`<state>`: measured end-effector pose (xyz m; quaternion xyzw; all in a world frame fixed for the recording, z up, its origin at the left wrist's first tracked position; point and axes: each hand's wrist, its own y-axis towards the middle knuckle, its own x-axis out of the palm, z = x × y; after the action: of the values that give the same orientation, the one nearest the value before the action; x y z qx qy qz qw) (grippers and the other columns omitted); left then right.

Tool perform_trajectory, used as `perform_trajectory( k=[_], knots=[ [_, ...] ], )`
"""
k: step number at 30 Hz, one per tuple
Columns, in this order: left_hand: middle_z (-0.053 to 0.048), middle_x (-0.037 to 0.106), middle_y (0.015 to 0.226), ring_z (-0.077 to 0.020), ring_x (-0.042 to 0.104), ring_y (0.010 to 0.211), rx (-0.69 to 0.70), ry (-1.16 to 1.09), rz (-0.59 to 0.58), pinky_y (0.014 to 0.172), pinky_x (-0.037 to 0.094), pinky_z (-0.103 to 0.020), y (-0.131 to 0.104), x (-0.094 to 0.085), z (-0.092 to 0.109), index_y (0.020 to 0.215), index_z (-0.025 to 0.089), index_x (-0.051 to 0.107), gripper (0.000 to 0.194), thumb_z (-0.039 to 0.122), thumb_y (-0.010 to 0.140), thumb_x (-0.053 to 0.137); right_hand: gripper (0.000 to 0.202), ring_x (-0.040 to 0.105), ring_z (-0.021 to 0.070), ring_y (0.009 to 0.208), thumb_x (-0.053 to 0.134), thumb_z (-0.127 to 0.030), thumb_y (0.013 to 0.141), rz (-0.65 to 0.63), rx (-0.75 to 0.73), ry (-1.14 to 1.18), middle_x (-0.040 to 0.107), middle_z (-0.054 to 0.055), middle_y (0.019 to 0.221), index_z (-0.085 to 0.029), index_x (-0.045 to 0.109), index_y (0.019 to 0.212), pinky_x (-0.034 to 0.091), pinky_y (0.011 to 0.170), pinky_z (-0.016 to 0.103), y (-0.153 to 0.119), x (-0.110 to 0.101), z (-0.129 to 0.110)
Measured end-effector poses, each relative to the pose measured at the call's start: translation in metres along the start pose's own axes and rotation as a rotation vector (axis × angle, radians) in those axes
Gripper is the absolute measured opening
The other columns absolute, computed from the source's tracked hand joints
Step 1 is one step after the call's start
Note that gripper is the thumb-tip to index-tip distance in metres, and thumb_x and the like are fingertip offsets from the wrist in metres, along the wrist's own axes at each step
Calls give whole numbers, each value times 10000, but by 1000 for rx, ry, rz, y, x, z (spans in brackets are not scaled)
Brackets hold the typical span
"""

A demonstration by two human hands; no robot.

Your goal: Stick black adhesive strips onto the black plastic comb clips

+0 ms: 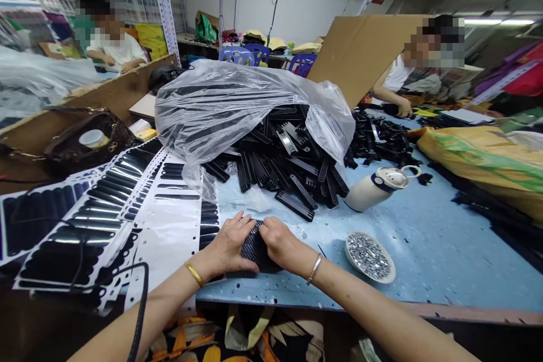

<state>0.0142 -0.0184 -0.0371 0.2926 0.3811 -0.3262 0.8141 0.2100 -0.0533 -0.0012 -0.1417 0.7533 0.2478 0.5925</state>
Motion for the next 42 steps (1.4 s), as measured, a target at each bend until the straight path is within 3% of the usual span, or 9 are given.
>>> perform_trajectory(
  k=[5,9,12,17,22,27,32,37,42],
  knots=[
    [-246,481,1417,-439,384,1357,23,12,18,1045,389,-618,-4,8,-7,1423,155,433,1063,552,535,861,197,570,155,680,503,-28,787,109,221,-15,629,47,725,-159,641,736,459,654,259,-7,-15,16],
    [-243,506,1396,-438,415,1337,67,36,104,1035,411,-615,-7,17,-15,1399,148,468,1005,515,553,865,234,642,174,752,467,-132,842,235,523,-109,702,59,811,-184,695,837,489,695,274,-70,-59,53],
    [-235,524,1381,-435,426,1330,93,39,132,1033,418,-614,-7,18,-18,1373,149,494,966,533,563,853,217,628,198,624,487,-165,763,296,745,-196,695,69,684,-188,691,694,468,597,297,-126,-88,80],
    [-253,508,1389,-432,410,1343,75,41,76,1051,399,-609,-5,10,-13,1358,121,498,969,569,569,838,166,565,204,502,546,-192,658,304,888,-220,632,69,544,-193,663,541,414,528,315,-170,-97,109],
    [-262,510,1381,-443,412,1336,72,40,62,1055,397,-606,-2,7,-11,1332,94,515,975,595,558,831,164,607,204,590,586,-217,747,318,819,-189,669,87,665,-178,734,687,451,584,317,-151,-70,74],
    [-268,508,1383,-440,412,1337,62,37,53,1067,388,-599,-2,6,-11,1338,81,515,997,618,556,821,165,598,142,581,621,-261,861,245,388,135,665,37,708,-191,745,944,466,581,252,-96,-14,-3],
    [-250,498,1403,-429,411,1344,55,47,59,1078,385,-585,-5,9,-14,1360,101,510,961,626,606,787,162,626,148,643,581,-144,855,207,326,152,675,36,698,-195,700,758,456,606,235,-66,9,-38],
    [-239,514,1393,-424,422,1338,94,70,85,1067,400,-579,-7,17,-23,1349,113,525,903,621,642,766,167,625,135,642,527,-169,883,272,460,88,674,20,699,-196,638,761,470,617,220,-73,-4,-27],
    [-237,465,1437,-448,340,1380,57,40,52,1073,370,-605,-4,14,-18,1403,155,477,960,580,609,809,233,598,167,572,466,-270,859,437,716,-87,662,52,645,-194,619,700,455,547,267,-123,-49,39]
  ],
)
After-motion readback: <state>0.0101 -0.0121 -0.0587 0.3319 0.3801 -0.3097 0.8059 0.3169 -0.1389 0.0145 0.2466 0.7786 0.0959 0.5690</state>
